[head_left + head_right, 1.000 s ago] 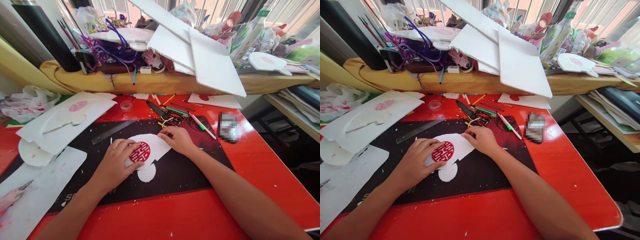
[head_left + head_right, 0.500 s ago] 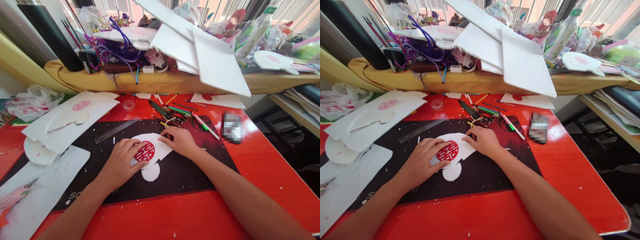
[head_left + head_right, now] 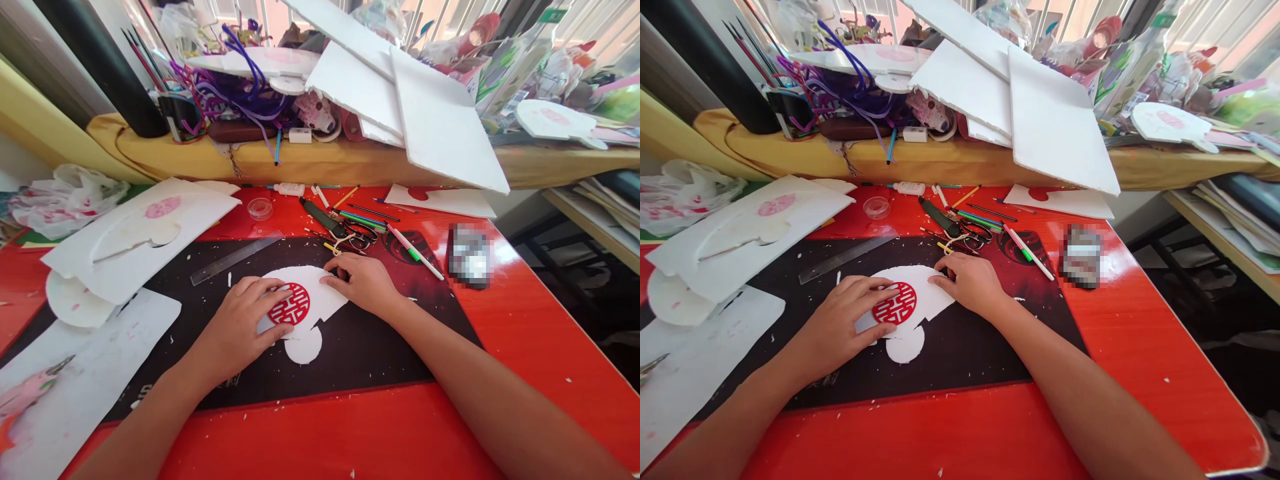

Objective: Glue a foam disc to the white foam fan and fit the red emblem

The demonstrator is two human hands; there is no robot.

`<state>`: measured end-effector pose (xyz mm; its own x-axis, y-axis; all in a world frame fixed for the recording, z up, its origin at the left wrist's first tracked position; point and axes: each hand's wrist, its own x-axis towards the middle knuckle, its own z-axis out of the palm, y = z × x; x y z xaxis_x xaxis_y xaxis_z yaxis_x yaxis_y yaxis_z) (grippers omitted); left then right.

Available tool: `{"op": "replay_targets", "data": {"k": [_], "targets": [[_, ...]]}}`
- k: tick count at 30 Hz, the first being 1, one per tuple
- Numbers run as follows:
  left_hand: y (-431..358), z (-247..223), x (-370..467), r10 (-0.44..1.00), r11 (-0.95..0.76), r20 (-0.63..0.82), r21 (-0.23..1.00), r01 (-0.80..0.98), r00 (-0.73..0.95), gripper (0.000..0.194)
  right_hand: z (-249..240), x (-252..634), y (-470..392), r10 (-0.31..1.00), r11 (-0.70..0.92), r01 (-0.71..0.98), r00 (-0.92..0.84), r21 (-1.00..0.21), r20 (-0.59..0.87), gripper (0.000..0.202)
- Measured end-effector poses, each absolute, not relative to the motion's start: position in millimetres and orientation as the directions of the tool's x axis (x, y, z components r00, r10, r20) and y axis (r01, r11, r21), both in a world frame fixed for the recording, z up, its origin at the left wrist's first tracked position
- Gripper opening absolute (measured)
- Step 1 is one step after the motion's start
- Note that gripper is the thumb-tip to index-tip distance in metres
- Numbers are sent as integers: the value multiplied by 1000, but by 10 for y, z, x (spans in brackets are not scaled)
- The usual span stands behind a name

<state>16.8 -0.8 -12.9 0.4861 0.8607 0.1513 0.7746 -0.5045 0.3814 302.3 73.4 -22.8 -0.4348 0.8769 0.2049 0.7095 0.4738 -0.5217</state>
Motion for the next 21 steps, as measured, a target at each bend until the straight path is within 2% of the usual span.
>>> {"op": "replay_targets", "data": {"k": [16,21], "targets": [[-9,-145,172,859,-503,137,399,766,493,44,-281,3042,765,865,495,694,-446,-523,228,13],[18,-123,91,870,-480,133,450,753,474,51,-275,3045,761,865,495,697,-452,-518,218,13]]}}
